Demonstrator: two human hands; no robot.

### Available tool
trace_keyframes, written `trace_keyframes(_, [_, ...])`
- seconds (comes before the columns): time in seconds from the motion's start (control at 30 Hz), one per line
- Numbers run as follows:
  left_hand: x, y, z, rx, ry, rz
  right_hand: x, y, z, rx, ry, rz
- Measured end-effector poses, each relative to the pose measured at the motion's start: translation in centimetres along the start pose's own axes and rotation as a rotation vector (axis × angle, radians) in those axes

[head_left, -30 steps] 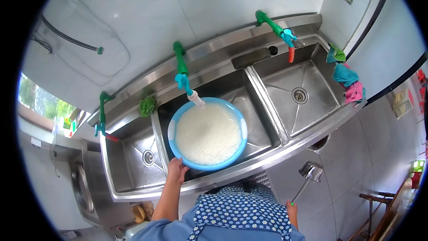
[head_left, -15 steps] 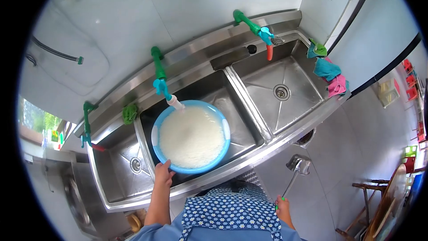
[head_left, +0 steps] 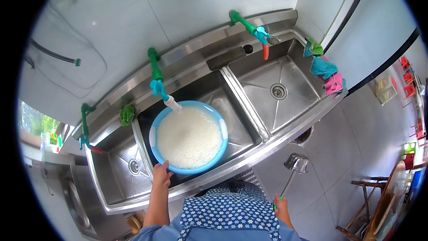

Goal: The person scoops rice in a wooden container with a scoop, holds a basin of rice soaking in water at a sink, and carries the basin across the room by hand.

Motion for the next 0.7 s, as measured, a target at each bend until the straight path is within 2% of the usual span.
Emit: trace_keyframes(0.7, [0.1, -0.4, -0.1, -0.027, 0.035, 0.020, 0.7, 0.2, 0.0, 0.004, 0.054, -0.028])
Point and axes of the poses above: each hand's wrist, its own y-axis away from the middle knuckle, its own z-axis out of the palm, x = y × z, the point moved 1 cm from there along -y, towards the middle knuckle, and after that the axes turned 12 degrees about -y, right-handed, at the moved point
